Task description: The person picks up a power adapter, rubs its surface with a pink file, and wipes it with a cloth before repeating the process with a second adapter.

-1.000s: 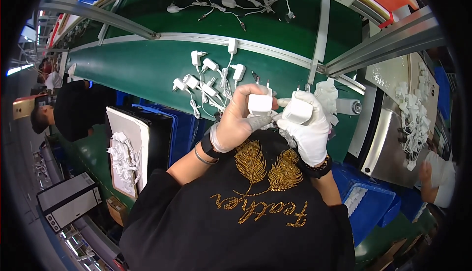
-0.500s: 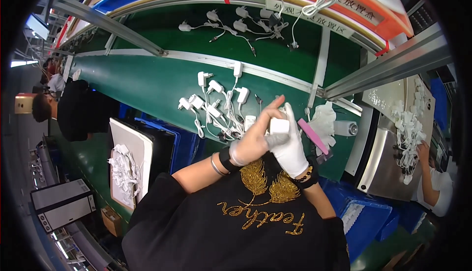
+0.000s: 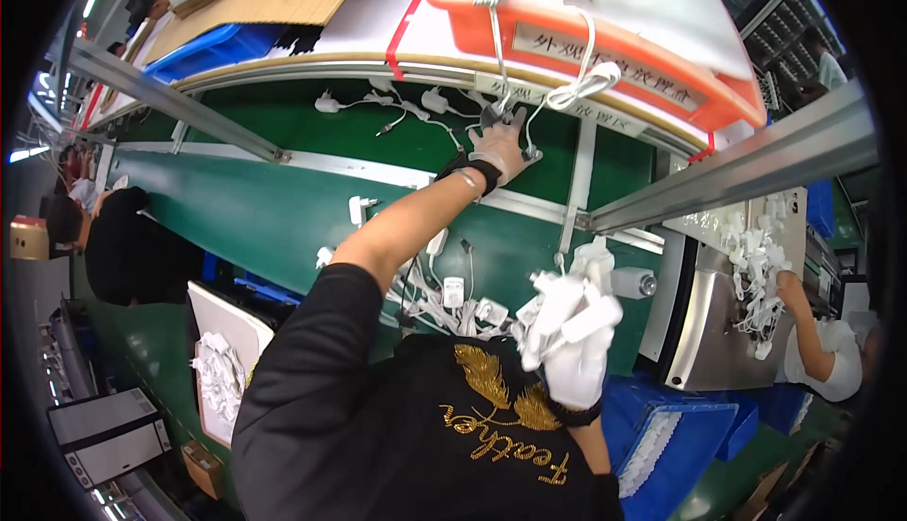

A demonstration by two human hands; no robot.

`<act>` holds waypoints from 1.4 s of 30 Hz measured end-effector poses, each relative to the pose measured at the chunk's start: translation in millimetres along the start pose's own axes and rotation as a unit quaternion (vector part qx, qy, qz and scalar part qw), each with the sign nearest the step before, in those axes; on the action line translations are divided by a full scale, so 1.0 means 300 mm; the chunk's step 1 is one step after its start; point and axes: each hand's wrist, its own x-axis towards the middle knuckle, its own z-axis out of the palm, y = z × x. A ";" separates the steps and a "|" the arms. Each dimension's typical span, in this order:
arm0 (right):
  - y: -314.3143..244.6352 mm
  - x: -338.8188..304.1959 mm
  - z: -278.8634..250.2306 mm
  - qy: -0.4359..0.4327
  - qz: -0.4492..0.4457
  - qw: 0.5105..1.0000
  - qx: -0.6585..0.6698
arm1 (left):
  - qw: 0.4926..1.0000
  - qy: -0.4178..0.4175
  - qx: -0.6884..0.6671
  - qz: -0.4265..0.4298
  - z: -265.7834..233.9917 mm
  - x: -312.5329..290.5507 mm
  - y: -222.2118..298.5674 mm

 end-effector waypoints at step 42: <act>-0.158 -0.071 -0.200 -0.146 0.095 0.904 0.391 | 0.910 0.070 -0.392 -0.116 -0.066 -0.206 -0.140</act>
